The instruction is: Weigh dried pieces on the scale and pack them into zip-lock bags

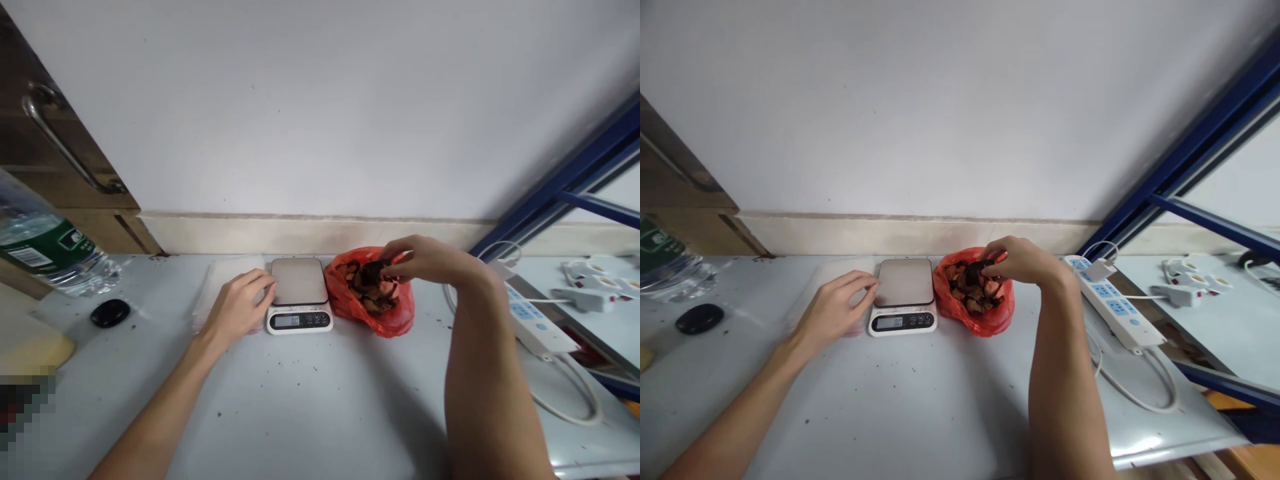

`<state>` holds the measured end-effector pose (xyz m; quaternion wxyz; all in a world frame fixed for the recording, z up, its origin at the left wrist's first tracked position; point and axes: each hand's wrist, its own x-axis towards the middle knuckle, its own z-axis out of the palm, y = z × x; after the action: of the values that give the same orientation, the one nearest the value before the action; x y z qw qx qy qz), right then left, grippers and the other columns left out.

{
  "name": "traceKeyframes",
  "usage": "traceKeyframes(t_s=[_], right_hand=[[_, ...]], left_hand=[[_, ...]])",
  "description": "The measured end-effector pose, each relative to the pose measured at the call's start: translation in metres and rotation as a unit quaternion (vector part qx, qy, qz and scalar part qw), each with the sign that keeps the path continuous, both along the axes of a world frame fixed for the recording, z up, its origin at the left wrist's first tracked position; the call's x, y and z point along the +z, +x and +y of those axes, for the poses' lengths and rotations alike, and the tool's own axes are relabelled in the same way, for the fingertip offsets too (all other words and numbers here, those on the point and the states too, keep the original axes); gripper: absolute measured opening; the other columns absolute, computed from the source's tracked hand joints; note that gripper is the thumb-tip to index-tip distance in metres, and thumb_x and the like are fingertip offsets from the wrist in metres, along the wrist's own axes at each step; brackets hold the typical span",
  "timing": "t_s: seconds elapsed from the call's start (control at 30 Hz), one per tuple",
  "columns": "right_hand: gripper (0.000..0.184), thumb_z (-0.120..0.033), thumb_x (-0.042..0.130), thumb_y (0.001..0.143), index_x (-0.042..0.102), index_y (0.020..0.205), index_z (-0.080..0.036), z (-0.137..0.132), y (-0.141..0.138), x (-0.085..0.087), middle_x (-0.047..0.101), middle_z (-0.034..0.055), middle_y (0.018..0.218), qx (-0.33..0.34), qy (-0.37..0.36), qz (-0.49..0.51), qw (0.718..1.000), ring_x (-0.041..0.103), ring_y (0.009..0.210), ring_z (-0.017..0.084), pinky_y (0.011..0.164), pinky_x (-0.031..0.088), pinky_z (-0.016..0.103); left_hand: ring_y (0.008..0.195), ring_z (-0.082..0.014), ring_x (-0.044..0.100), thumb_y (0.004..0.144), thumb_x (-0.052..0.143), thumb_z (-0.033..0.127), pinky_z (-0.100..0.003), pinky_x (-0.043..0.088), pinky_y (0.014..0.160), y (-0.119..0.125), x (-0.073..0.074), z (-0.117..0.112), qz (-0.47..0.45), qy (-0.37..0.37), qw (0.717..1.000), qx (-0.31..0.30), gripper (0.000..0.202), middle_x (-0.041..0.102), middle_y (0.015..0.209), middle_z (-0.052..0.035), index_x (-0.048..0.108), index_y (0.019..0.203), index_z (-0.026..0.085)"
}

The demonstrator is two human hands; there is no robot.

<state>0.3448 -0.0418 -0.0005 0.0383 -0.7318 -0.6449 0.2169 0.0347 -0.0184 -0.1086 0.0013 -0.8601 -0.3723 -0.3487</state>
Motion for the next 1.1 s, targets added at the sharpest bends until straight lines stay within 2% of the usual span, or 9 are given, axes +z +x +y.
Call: traceKeyframes(t_s=[0.27, 0.37, 0.43, 0.53, 0.6, 0.7, 0.9, 1.0, 1.1], right_hand=[[0.019, -0.027, 0.064, 0.081, 0.075, 0.095, -0.020, -0.006, -0.004, 0.008, 0.077, 0.0053, 0.096, -0.033, 0.042, 0.012, 0.998, 0.073, 0.075, 0.019, 0.072, 0.058, 0.028], [0.020, -0.024, 0.064, 0.080, 0.075, 0.096, -0.021, -0.011, -0.008, 0.013, 0.077, 0.0053, 0.097, -0.044, 0.088, 0.009, 0.995, 0.073, 0.082, 0.020, 0.075, 0.057, 0.029], [0.021, -0.023, 0.064, 0.079, 0.076, 0.097, -0.022, -0.014, -0.011, 0.015, 0.077, 0.0047, 0.100, -0.010, 0.123, 0.024, 0.992, 0.073, 0.090, 0.022, 0.079, 0.057, 0.029], [0.023, -0.026, 0.065, 0.079, 0.076, 0.100, -0.024, -0.012, -0.022, 0.011, 0.077, 0.0030, 0.107, 0.078, 0.159, 0.061, 0.982, 0.071, 0.097, 0.023, 0.086, 0.056, 0.031], [0.024, -0.024, 0.066, 0.080, 0.075, 0.102, -0.025, -0.007, -0.036, 0.002, 0.076, 0.0021, 0.110, 0.141, 0.170, 0.077, 0.972, 0.070, 0.100, 0.022, 0.091, 0.054, 0.032], [0.028, -0.012, 0.064, 0.079, 0.075, 0.101, -0.026, 0.005, -0.063, -0.016, 0.076, 0.0009, 0.111, 0.211, 0.156, 0.088, 0.961, 0.068, 0.106, 0.020, 0.096, 0.051, 0.031], [0.035, 0.000, 0.057, 0.078, 0.075, 0.099, -0.020, 0.024, -0.106, -0.044, 0.077, 0.0043, 0.103, 0.271, 0.090, 0.044, 0.957, 0.070, 0.094, 0.020, 0.077, 0.050, 0.027], [0.036, 0.001, 0.059, 0.077, 0.075, 0.100, -0.022, 0.025, -0.109, -0.048, 0.077, 0.0031, 0.101, 0.285, 0.083, 0.057, 0.953, 0.069, 0.093, 0.019, 0.076, 0.048, 0.026], [0.041, -0.001, 0.062, 0.076, 0.074, 0.107, -0.026, 0.024, -0.101, -0.045, 0.075, 0.0024, 0.110, 0.271, 0.097, 0.083, 0.954, 0.068, 0.099, 0.019, 0.081, 0.049, 0.026]], left_hand=[[0.074, -0.0173, 0.069, 0.096, 0.042, 0.022, -0.029, 0.055, 0.070, 0.000, 0.001, -0.001, -0.002, 0.000, 1.000, -0.001, 0.028, 0.074, 0.087, -0.0034, 0.069, 0.088, 0.021], [0.075, -0.0177, 0.069, 0.096, 0.042, 0.022, -0.029, 0.055, 0.070, 0.000, 0.000, 0.000, -0.003, 0.004, 1.000, -0.003, 0.029, 0.074, 0.088, -0.0043, 0.069, 0.087, 0.020], [0.075, -0.0180, 0.069, 0.096, 0.042, 0.020, -0.029, 0.055, 0.070, -0.001, -0.001, 0.001, -0.003, 0.011, 1.000, -0.008, 0.029, 0.074, 0.088, -0.0052, 0.069, 0.087, 0.018], [0.075, -0.0180, 0.070, 0.095, 0.042, 0.019, -0.029, 0.056, 0.070, -0.002, -0.004, 0.003, -0.003, 0.015, 1.000, -0.011, 0.028, 0.074, 0.088, -0.0054, 0.069, 0.088, 0.017], [0.076, -0.0180, 0.070, 0.095, 0.043, 0.019, -0.029, 0.056, 0.071, -0.002, -0.005, 0.003, -0.002, 0.012, 1.000, -0.010, 0.028, 0.074, 0.088, -0.0051, 0.069, 0.088, 0.018], [0.078, -0.0177, 0.070, 0.095, 0.043, 0.019, -0.029, 0.056, 0.073, -0.003, -0.005, 0.003, 0.000, 0.001, 1.000, -0.006, 0.026, 0.074, 0.090, -0.0043, 0.069, 0.089, 0.019], [0.077, -0.0175, 0.069, 0.095, 0.043, 0.019, -0.029, 0.055, 0.073, -0.003, 0.000, 0.002, -0.003, -0.007, 1.000, 0.003, 0.026, 0.073, 0.088, -0.0032, 0.068, 0.088, 0.020], [0.076, -0.0173, 0.068, 0.095, 0.043, 0.020, -0.029, 0.055, 0.072, -0.003, 0.000, 0.002, -0.002, -0.005, 1.000, 0.011, 0.026, 0.073, 0.086, -0.0029, 0.068, 0.087, 0.021], [0.077, -0.0171, 0.068, 0.095, 0.044, 0.020, -0.029, 0.055, 0.074, -0.003, -0.001, 0.002, -0.002, -0.002, 1.000, 0.011, 0.026, 0.073, 0.088, -0.0029, 0.069, 0.089, 0.021]])
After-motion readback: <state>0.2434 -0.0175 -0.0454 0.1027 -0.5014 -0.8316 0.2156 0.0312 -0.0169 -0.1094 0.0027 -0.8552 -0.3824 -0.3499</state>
